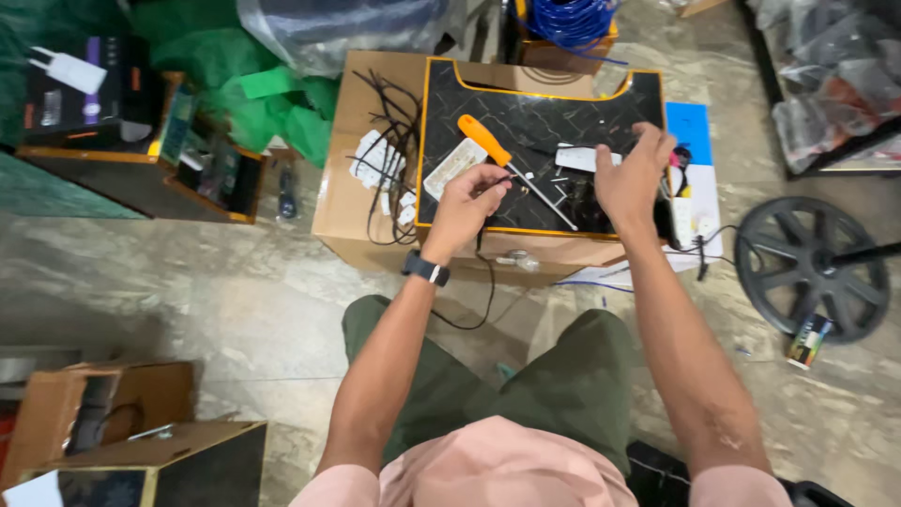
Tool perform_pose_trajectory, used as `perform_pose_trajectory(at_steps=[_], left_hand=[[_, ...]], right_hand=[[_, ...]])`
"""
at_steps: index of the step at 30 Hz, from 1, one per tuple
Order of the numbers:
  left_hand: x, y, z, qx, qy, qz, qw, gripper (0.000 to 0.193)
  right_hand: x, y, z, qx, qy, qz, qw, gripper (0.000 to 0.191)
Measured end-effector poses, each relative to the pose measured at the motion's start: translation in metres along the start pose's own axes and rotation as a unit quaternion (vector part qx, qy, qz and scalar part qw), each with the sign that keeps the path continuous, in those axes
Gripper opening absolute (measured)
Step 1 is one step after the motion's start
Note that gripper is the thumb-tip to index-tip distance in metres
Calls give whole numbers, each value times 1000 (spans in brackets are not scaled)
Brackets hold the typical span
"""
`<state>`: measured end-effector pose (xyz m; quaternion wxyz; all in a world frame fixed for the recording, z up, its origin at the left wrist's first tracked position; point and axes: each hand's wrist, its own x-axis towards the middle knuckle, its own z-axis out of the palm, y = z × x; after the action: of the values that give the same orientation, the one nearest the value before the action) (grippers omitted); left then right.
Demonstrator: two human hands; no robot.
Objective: The person sits at a small table and repairs power strips. They use a screwdriver to open and work on the white power strip housings, strip insulation from black electrical wires with pliers, and position the wires into the power strip components.
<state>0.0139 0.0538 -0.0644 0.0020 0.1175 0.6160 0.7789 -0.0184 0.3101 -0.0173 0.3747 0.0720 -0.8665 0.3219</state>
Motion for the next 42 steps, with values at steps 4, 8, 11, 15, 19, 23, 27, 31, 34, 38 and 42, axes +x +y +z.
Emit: perform_pose_trajectory(at_steps=[4, 8, 11, 15, 19, 23, 27, 31, 34, 38, 42], left_hand=[[-14, 29, -25, -65, 68, -15, 995, 30], [-20, 49, -52, -76, 124, 16, 989, 26], [-25, 50, -68, -53, 136, 15, 989, 17], [-34, 49, -88, 17, 131, 19, 991, 16], [-46, 52, -93, 125, 111, 34, 985, 22], [-52, 59, -84, 243, 124, -5, 962, 22], [-47, 64, -75, 317, 107, 29, 942, 19], [-41, 65, -74, 347, 118, 77, 927, 15], [-35, 66, -79, 355, 124, 80, 923, 15], [-26, 72, -91, 221, 149, -69, 961, 12], [-23, 77, -98, 245, 146, -79, 955, 13]], right_hand=[[-2, -31, -7, 24, -115, -125, 985, 24], [0, -74, 16, 109, -179, -181, 961, 32], [-2, -100, 35, 101, -225, -230, 941, 46], [-3, -123, 57, 83, -290, -274, 913, 67], [-6, -132, 71, 26, -359, -255, 898, 67], [-17, -124, 63, 20, -353, -237, 905, 53], [-15, -108, 54, 76, -319, -205, 922, 46], [-4, -91, 57, 103, -269, -90, 953, 32], [0, -86, 73, 74, -268, -68, 958, 24], [-5, -83, 92, 59, -278, -46, 958, 23], [-4, -77, 106, 65, -269, -23, 961, 28]])
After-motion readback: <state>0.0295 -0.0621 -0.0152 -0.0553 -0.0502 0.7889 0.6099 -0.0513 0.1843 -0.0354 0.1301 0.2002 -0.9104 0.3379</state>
